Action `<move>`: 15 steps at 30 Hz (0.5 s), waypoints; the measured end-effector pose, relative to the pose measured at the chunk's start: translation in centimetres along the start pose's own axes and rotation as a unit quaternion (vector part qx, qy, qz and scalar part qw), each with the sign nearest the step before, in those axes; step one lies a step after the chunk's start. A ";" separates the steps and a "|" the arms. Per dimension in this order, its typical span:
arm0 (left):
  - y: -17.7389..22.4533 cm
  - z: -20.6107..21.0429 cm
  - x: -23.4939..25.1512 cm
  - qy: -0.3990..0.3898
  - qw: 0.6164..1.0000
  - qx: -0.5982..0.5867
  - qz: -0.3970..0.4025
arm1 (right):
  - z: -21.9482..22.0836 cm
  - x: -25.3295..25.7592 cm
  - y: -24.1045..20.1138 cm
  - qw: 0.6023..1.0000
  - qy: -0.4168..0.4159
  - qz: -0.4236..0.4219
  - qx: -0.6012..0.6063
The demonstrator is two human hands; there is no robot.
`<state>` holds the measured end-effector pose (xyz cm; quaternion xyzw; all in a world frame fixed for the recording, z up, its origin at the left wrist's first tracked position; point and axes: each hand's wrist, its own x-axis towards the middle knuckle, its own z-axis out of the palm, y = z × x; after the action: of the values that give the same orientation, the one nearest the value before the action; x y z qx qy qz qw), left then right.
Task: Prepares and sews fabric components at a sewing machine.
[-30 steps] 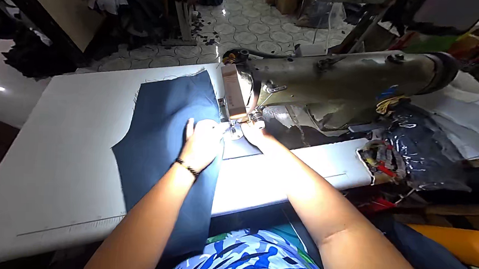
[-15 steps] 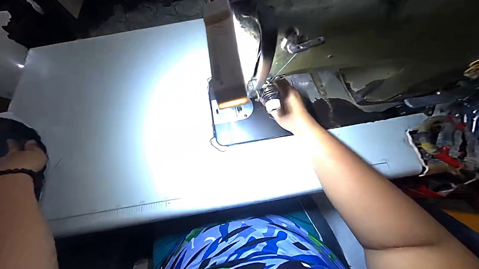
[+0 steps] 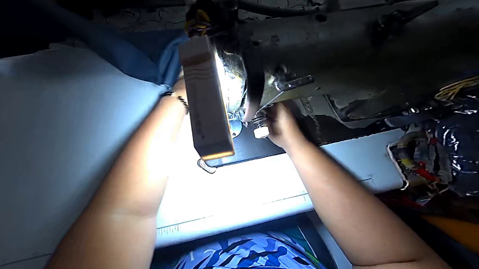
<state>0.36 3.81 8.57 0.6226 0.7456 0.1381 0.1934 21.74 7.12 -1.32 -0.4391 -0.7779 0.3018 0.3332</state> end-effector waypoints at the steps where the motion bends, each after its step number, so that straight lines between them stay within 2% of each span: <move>1: -4.2 0.2 1.9 -0.005 0.996 0.015 0.093 | 0.0 0.0 -0.1 1.000 -0.005 0.004 -0.006; 2: -8.4 0.4 3.6 0.003 0.989 0.032 0.145 | 0.1 0.0 -0.1 1.000 -0.008 0.005 -0.010; 3: -11.2 -0.2 3.8 0.007 0.988 0.044 0.148 | 0.2 0.1 -0.1 1.000 -0.005 -0.006 -0.014; 4: -12.3 -1.5 2.5 -0.015 0.992 0.066 0.109 | 0.4 0.1 -0.1 1.000 0.003 -0.026 -0.011; 5: -12.1 -2.8 0.2 -0.050 0.995 0.073 0.047 | 0.5 0.1 -0.1 0.999 0.008 -0.049 -0.006; 8: -14.2 0.0 -6.6 -0.018 0.994 0.104 -0.024 | 0.5 0.0 -0.6 0.997 0.009 -0.080 0.003; 11: -15.3 2.8 -10.8 -0.005 0.990 0.144 -0.002 | 0.6 -0.1 -0.7 0.998 0.006 -0.064 0.003; 15: -16.1 3.8 -13.8 0.011 0.985 0.157 0.063 | 0.5 -0.7 -0.1 0.998 -0.012 -0.062 -0.024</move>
<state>-9.92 -12.88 -0.33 0.6893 0.7195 0.0374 0.0760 21.62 6.35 -1.70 -0.3943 -0.8144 0.2674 0.3312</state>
